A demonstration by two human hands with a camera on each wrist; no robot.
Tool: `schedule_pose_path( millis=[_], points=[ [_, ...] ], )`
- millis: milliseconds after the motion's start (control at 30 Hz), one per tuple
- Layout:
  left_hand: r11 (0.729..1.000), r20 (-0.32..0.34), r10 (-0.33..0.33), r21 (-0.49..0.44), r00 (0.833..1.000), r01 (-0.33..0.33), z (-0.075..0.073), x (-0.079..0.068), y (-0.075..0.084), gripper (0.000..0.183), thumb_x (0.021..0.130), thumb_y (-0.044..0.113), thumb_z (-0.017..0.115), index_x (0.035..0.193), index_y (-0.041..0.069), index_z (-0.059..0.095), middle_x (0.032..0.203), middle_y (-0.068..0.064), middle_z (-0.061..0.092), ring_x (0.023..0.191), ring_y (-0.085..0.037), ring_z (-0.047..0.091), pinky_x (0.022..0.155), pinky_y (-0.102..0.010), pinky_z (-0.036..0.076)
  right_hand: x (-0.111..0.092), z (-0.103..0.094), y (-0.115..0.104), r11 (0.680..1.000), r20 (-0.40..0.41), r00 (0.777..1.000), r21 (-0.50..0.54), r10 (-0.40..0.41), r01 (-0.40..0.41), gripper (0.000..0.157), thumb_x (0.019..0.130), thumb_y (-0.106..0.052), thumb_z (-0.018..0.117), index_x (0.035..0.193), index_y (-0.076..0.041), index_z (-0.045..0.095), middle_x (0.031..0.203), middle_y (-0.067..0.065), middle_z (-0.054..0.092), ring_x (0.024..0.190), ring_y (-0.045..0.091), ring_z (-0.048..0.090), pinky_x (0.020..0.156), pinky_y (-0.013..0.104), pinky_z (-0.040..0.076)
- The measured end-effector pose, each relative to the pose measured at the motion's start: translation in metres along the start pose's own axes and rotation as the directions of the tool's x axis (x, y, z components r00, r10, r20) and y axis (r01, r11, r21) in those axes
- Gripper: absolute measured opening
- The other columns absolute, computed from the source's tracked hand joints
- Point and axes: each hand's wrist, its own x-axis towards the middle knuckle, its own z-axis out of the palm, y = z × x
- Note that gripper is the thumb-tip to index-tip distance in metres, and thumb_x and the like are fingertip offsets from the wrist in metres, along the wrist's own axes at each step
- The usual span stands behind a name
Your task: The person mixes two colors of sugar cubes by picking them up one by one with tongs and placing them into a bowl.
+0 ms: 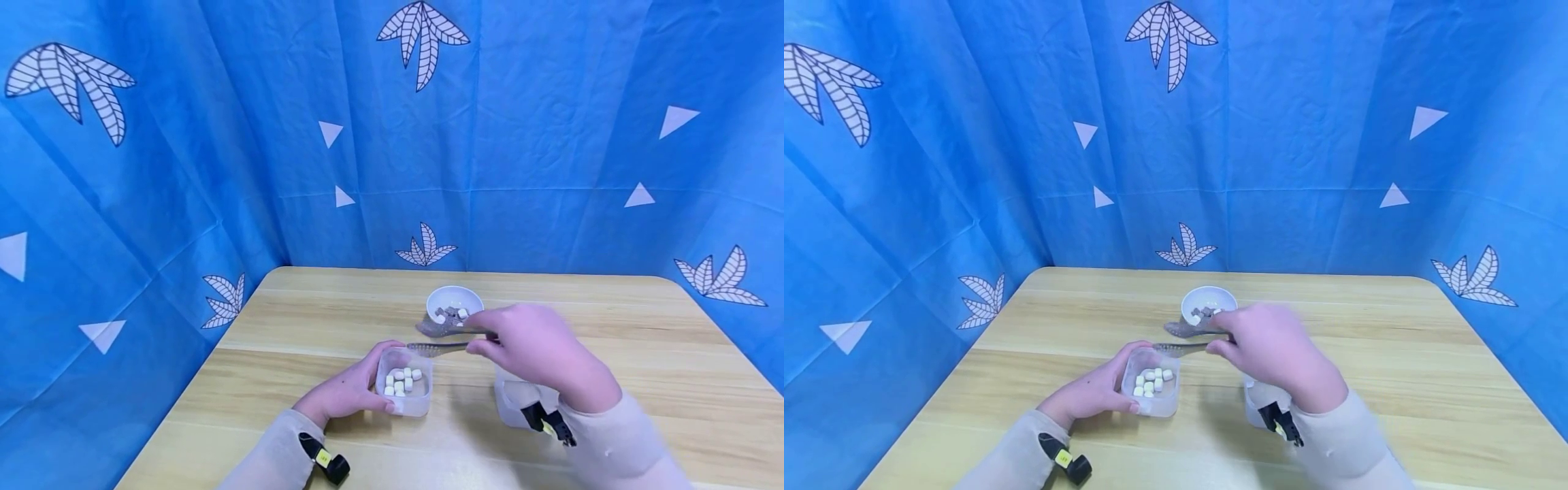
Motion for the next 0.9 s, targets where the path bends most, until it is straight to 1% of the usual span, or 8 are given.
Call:
schedule_pose_path(
  millis=[67,167,300,533,633,733,833,900],
  points=[
    [1.000,-0.003,0.003,0.001,1.000,-0.003,0.000,0.000,0.000,0.101,0.077,0.026,0.085,0.156,0.035,0.023,0.148,0.005,0.046,0.131,-0.016,0.049,0.114,-0.042,0.032,0.001,0.003,-0.008,1.000,0.019,1.000,-0.001,-0.022,0.022,0.024,0.090,-0.041,0.076,0.108,-0.025,0.075,0.067,-0.020,0.052,0.056,0.000,0.043,0.049,0.026,0.038],
    [1.000,0.001,0.005,-0.001,1.000,-0.005,0.000,0.000,0.000,0.101,0.077,0.026,0.084,0.156,0.033,0.022,0.149,0.006,0.045,0.132,-0.015,0.049,0.114,-0.043,0.031,0.002,0.010,-0.018,0.999,0.042,0.998,0.008,-0.048,0.048,0.025,0.088,-0.042,0.077,0.106,-0.025,0.075,0.072,-0.020,0.056,0.056,0.000,0.045,0.048,0.025,0.038],
    [1.000,0.017,0.015,-0.011,1.000,-0.014,0.000,0.000,0.001,0.103,0.078,0.026,0.083,0.159,0.027,0.019,0.148,0.006,0.045,0.133,-0.015,0.048,0.115,-0.042,0.030,0.005,0.019,-0.030,0.998,0.087,0.994,0.028,-0.062,0.060,0.022,0.085,-0.043,0.080,0.099,-0.027,0.074,0.071,-0.022,0.053,0.055,0.002,0.044,0.047,0.026,0.037],
    [0.999,0.020,0.023,-0.022,1.000,-0.023,0.000,0.001,0.001,0.103,0.078,0.025,0.083,0.158,0.026,0.019,0.147,0.002,0.047,0.130,-0.016,0.050,0.112,-0.038,0.035,0.011,0.035,-0.043,0.995,0.123,0.988,0.009,-0.095,0.095,0.022,0.082,-0.044,0.082,0.088,-0.026,0.071,0.069,-0.020,0.053,0.054,0.003,0.043,0.047,0.028,0.037],
    [0.999,0.021,0.026,-0.021,0.999,-0.026,0.001,0.000,0.001,0.103,0.077,0.023,0.083,0.158,0.026,0.020,0.147,0.001,0.046,0.129,-0.017,0.051,0.112,-0.037,0.035,0.012,0.040,-0.045,0.996,0.121,0.989,-0.011,-0.088,0.090,0.022,0.082,-0.045,0.081,0.085,-0.027,0.070,0.067,-0.020,0.051,0.053,0.004,0.042,0.045,0.029,0.035],
    [1.000,0.018,0.025,-0.019,1.000,-0.024,0.001,-0.001,0.002,0.104,0.076,0.022,0.082,0.158,0.026,0.020,0.148,0.001,0.046,0.129,-0.017,0.052,0.111,-0.037,0.036,0.012,0.043,-0.046,0.998,0.116,0.991,-0.019,-0.060,0.063,0.019,0.083,-0.044,0.081,0.084,-0.028,0.070,0.067,-0.020,0.049,0.052,0.006,0.041,0.045,0.029,0.034],
    [1.000,0.018,0.024,-0.020,1.000,-0.024,0.001,-0.001,0.002,0.103,0.076,0.022,0.082,0.158,0.026,0.020,0.149,0.001,0.046,0.129,-0.017,0.051,0.111,-0.037,0.036,0.012,0.044,-0.047,0.999,0.128,0.991,-0.030,-0.029,0.034,0.015,0.085,-0.041,0.079,0.083,-0.029,0.070,0.065,-0.019,0.049,0.051,0.007,0.041,0.044,0.030,0.034],
    [1.000,0.019,0.030,-0.005,0.999,-0.030,0.001,-0.001,0.002,0.104,0.076,0.023,0.082,0.158,0.026,0.019,0.148,0.002,0.046,0.129,-0.016,0.051,0.112,-0.037,0.035,0.012,0.043,-0.049,0.999,0.141,0.990,-0.027,-0.030,0.034,0.014,0.087,-0.039,0.078,0.082,-0.029,0.070,0.064,-0.018,0.048,0.051,0.007,0.041,0.045,0.030,0.035]
  ],
)
